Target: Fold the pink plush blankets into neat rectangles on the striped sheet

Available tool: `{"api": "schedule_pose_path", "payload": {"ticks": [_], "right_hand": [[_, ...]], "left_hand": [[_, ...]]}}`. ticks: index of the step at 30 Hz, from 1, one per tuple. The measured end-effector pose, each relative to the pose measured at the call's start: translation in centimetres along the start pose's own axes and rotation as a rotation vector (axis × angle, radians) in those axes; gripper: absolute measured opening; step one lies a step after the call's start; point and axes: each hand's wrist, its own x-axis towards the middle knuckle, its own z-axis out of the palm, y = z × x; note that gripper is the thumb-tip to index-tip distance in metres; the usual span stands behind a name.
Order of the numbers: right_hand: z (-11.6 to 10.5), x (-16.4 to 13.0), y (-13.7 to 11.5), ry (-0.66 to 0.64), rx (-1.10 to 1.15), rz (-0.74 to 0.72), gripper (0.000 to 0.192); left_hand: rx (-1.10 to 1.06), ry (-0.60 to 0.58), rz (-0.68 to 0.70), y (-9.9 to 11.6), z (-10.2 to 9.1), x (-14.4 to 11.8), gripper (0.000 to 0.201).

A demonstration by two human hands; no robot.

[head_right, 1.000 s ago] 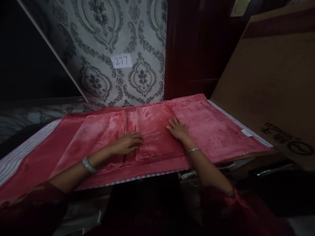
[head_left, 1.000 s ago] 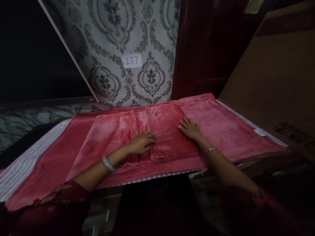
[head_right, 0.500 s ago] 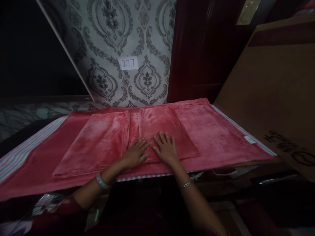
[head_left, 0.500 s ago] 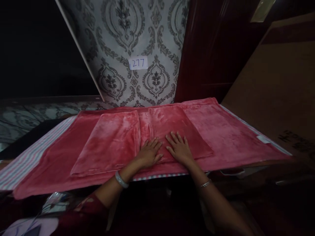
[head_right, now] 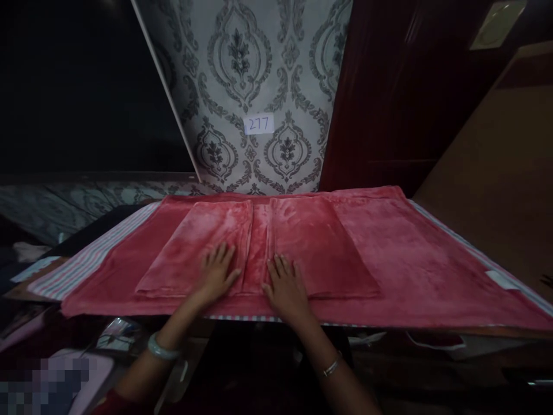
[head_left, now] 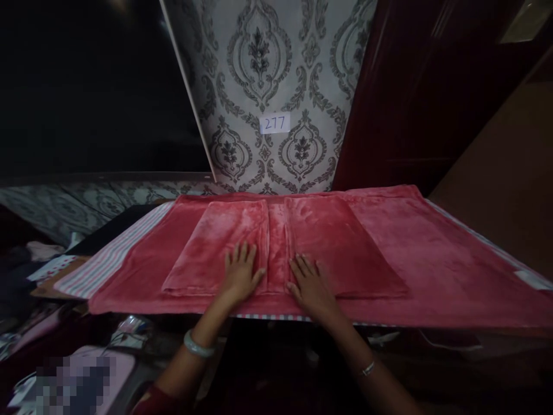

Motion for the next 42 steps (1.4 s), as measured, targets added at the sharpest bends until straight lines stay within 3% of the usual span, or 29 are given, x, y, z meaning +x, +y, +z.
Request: {"api": "schedule_pose_path", "payload": {"ticks": [4,7,13,18,22,27,33,37,42], "right_hand": [[0.7,-0.6,-0.4,0.049,-0.025,-0.008,0.062],[0.8,-0.7,-0.1,0.071,-0.042,-0.014,0.061],[1.4,-0.7,0.2,0.108,-0.067,-0.024,0.059],[1.6,-0.6,0.1,0.102,-0.071,-0.018,0.059],[1.3,-0.7,-0.1,0.097,-0.070,-0.012,0.059],[1.5,-0.7,0.0,0.108,-0.084,-0.020,0.059],[2.4,-0.6,0.4,0.163,-0.099,-0.037,0.057],[2.3,-0.6,0.4,0.160,-0.093,-0.047,0.056],[1.6,-0.8,0.0,0.079,-0.068,-0.038,0.057]], "left_hand": [[0.024,-0.080,0.024,0.5,2.0,-1.3,0.069],[-0.049,-0.086,0.035,0.4,1.6,-0.9,0.070],[-0.109,0.001,0.012,-0.1,-0.8,4.1,0.069],[-0.020,-0.092,0.005,1.5,1.3,6.1,0.079],[-0.006,-0.074,0.022,1.9,2.3,5.6,0.080],[-0.056,-0.039,0.070,1.4,2.2,5.3,0.073],[-0.098,-0.094,0.099,1.5,1.7,5.2,0.070],[-0.148,-0.155,0.144,2.5,1.0,2.6,0.074],[-0.136,-0.063,0.174,3.8,2.2,-1.5,0.072]]}}
